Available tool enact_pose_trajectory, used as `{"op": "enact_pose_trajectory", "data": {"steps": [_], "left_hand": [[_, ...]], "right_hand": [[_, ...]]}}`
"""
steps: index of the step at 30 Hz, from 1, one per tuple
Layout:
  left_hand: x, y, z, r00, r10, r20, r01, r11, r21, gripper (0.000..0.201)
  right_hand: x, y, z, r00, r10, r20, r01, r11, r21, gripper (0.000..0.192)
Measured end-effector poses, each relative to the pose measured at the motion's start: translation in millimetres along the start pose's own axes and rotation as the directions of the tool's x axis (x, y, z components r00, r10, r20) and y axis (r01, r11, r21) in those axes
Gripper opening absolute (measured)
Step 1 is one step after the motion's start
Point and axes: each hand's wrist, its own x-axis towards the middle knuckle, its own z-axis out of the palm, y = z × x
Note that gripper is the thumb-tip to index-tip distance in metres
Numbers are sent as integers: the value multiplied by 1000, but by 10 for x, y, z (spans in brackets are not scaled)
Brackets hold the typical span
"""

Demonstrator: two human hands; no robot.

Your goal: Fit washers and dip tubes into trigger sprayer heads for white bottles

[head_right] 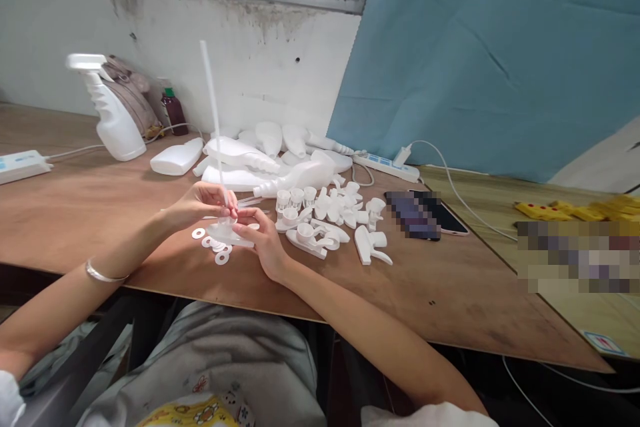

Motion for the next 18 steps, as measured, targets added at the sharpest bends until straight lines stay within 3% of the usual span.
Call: {"op": "enact_pose_trajectory", "data": {"steps": [10,18], "left_hand": [[1,-69,-48,998,-26,51,26,1000,0,10],[7,-70,-46,997,7,75,-12,997,74,11]], "right_hand": [[-3,16,0,995,19,98,-3,986,-164,27],[-21,-26,55,998,-30,49,41,970,-239,25]]}}
